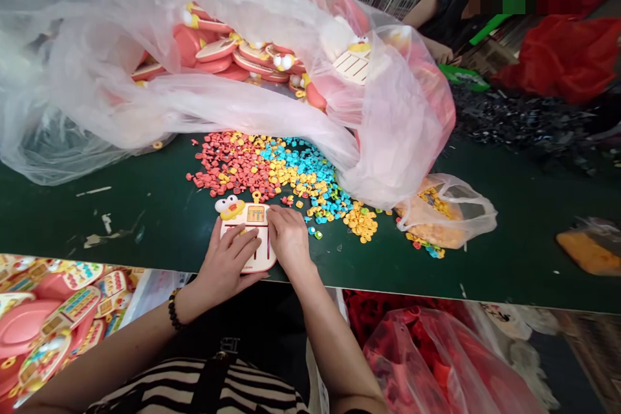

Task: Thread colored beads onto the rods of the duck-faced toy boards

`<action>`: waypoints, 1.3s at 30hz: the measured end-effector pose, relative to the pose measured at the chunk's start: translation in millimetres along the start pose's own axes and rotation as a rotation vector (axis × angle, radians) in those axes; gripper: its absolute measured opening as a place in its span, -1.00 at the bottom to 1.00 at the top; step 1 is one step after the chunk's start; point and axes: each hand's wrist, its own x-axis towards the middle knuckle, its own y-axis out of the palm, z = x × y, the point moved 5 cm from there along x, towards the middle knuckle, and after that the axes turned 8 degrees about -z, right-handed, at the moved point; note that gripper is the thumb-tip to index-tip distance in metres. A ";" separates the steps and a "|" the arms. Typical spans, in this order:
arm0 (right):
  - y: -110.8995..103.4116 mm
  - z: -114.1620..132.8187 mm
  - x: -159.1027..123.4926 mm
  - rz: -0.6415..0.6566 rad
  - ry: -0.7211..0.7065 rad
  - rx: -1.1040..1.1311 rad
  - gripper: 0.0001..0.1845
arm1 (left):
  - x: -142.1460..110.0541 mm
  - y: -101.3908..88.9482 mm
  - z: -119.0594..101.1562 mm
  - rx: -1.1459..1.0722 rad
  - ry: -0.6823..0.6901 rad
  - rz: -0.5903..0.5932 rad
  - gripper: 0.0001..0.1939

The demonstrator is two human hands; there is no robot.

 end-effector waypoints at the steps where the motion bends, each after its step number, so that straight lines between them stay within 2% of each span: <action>1: -2.1 2.1 -2.4 -0.003 -0.011 0.000 -0.74 | -0.1 -0.1 0.2 -0.001 0.001 -0.001 -0.52; 8: -6.4 18.3 -27.5 -0.048 0.077 0.148 -0.71 | 0.4 -4.8 -0.3 -0.019 0.035 -0.006 -0.59; 13: -8.9 20.2 -24.8 0.056 0.033 0.310 -0.59 | -0.7 -6.2 2.2 -0.024 -0.007 -0.030 -0.47; 15: -18.9 5.5 -21.6 0.005 0.073 0.232 -0.60 | -0.5 -5.3 2.5 -0.020 -0.019 -0.018 -0.37; 18: -33.4 -25.0 -21.1 -0.106 0.162 -0.083 -0.69 | 1.2 -2.1 2.3 -0.017 -0.025 0.048 -0.33; 20: -34.0 -38.7 -22.2 -0.079 0.171 -0.241 -0.72 | 2.7 -1.8 2.8 -0.025 -0.035 0.060 -0.38; 22: -30.3 -43.9 -22.0 -0.035 0.168 -0.302 -0.72 | 3.5 -2.6 3.7 -0.049 -0.044 0.046 -0.44; 24: -26.4 -40.9 -18.8 -0.030 0.181 -0.275 -0.71 | 3.1 -3.0 4.6 -0.069 -0.045 0.037 -0.49; 29: -11.9 -13.9 0.3 -0.107 0.187 0.013 -0.72 | 0.5 -3.5 4.0 -0.065 -0.020 0.042 -0.56; 34: 7.1 3.8 1.2 0.055 0.106 0.071 -0.67 | 0.7 -3.2 3.2 -0.051 -0.038 0.044 -0.49; 39: 2.6 5.6 -14.1 0.119 0.102 0.019 -0.61 | 1.3 -3.6 3.5 -0.065 -0.039 0.018 -0.51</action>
